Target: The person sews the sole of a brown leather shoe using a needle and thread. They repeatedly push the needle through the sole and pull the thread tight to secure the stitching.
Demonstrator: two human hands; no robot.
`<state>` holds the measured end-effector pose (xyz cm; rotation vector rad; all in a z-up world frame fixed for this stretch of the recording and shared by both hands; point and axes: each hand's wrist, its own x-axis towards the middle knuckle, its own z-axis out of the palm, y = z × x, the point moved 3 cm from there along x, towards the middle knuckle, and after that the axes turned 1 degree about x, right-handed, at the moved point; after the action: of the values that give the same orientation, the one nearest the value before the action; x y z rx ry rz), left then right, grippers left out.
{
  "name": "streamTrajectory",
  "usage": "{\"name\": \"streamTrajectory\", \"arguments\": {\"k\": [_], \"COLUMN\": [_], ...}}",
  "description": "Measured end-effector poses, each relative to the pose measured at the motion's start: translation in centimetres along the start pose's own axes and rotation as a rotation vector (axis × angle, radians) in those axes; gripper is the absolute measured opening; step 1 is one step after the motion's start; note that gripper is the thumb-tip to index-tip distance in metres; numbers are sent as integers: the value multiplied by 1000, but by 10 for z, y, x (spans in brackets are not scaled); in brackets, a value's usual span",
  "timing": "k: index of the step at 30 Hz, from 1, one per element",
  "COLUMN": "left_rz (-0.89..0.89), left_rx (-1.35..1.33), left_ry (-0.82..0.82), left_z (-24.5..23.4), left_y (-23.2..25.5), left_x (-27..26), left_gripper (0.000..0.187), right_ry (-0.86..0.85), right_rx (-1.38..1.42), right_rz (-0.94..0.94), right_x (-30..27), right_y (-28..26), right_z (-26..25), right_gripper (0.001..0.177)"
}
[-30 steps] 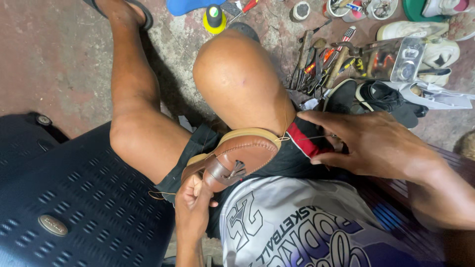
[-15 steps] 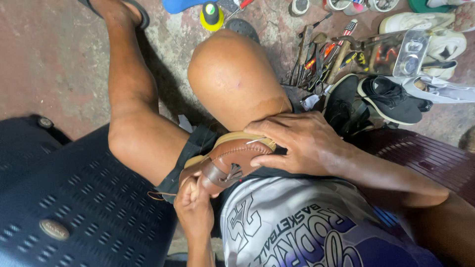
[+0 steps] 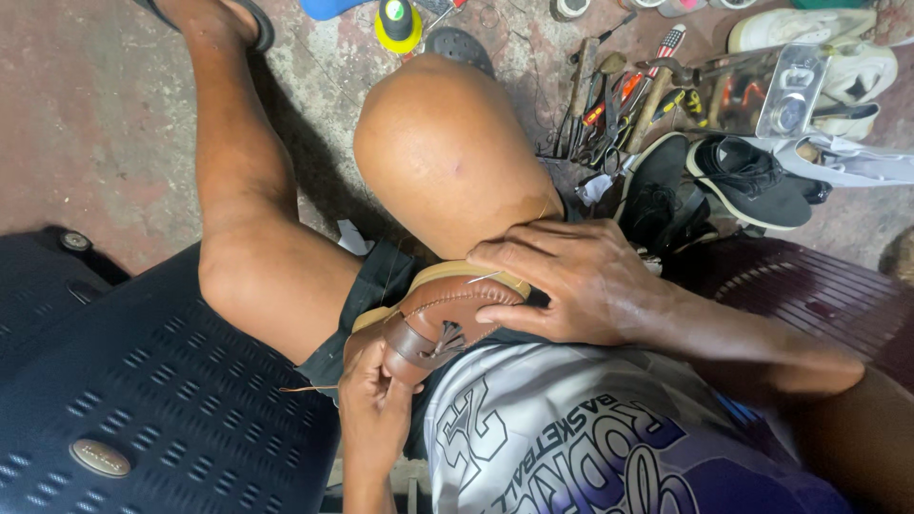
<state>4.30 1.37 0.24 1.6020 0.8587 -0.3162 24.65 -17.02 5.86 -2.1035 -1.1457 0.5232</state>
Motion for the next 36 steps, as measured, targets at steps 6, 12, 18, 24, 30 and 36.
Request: {"name": "streamTrajectory", "arguments": {"k": [6, 12, 18, 24, 30, 36], "left_rz": [25, -53, -52, -87, 13, 111], "left_rx": [21, -172, -344, -324, -408, -420], "left_ry": [75, 23, -25, -37, -93, -139], "left_z": [3, 0, 0, -1, -1, -6], "left_y": [-10, -31, -54, -54, -55, -53], "left_x": [3, 3, 4, 10, 12, 14], "left_gripper": [24, 11, 19, 17, 17, 32], "right_ry": [33, 27, 4, 59, 26, -13], "right_rx": [-50, -84, -107, -119, -7, 39], "right_rz": [-33, 13, 35, -38, -16, -20], "right_x": [1, 0, 4, 1, -1, -5], "right_y": [3, 4, -1, -3, 6, 11], "right_z": [9, 12, 12, 5, 9, 5], "right_gripper": [51, 44, 46, 47, 41, 54]}}
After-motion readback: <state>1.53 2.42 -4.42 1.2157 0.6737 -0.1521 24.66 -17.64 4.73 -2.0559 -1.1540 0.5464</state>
